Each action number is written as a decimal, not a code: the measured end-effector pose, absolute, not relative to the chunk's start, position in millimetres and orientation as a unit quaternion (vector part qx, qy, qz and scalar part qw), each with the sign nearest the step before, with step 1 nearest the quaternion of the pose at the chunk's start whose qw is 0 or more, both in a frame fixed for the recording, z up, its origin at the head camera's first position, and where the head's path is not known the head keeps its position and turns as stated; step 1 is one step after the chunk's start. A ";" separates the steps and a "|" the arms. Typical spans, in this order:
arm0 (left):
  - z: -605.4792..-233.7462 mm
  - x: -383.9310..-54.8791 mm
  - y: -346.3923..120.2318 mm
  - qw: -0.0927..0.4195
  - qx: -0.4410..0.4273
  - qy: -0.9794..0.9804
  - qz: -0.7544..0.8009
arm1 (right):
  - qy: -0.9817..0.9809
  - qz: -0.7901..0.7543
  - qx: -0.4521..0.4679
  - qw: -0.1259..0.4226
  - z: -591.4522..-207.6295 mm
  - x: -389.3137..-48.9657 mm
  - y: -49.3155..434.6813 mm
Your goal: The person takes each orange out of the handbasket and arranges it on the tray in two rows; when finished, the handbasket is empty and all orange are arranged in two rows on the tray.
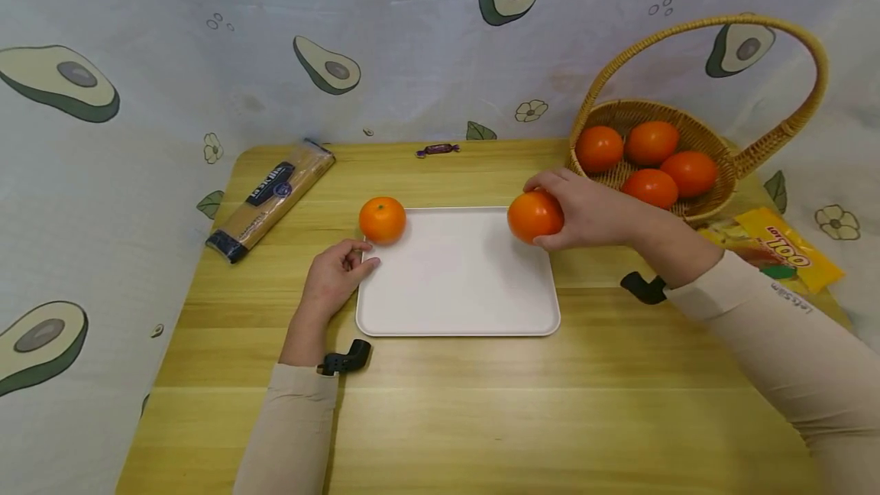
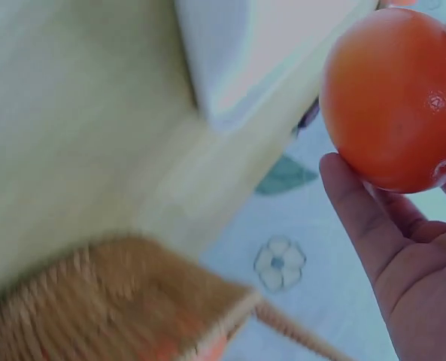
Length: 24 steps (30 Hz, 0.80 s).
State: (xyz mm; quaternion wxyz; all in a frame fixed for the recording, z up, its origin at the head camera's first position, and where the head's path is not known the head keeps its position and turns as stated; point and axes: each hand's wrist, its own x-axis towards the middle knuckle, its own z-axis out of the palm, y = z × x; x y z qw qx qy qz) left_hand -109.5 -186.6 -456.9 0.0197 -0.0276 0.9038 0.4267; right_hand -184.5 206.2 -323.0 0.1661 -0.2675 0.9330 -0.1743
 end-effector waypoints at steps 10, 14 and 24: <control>-457.2 -110.6 -187.0 0.024 -0.028 0.902 0.430 | 0.909 -0.259 -0.293 0.141 -356.8 -176.8 174.7; -457.7 -110.9 -186.8 0.022 -0.028 0.902 0.431 | 0.904 -0.300 -0.277 0.131 -366.3 -172.5 161.7; -459.2 -112.1 -188.1 0.017 -0.025 0.904 0.427 | 0.869 -0.429 -0.227 0.097 -381.0 -167.7 129.3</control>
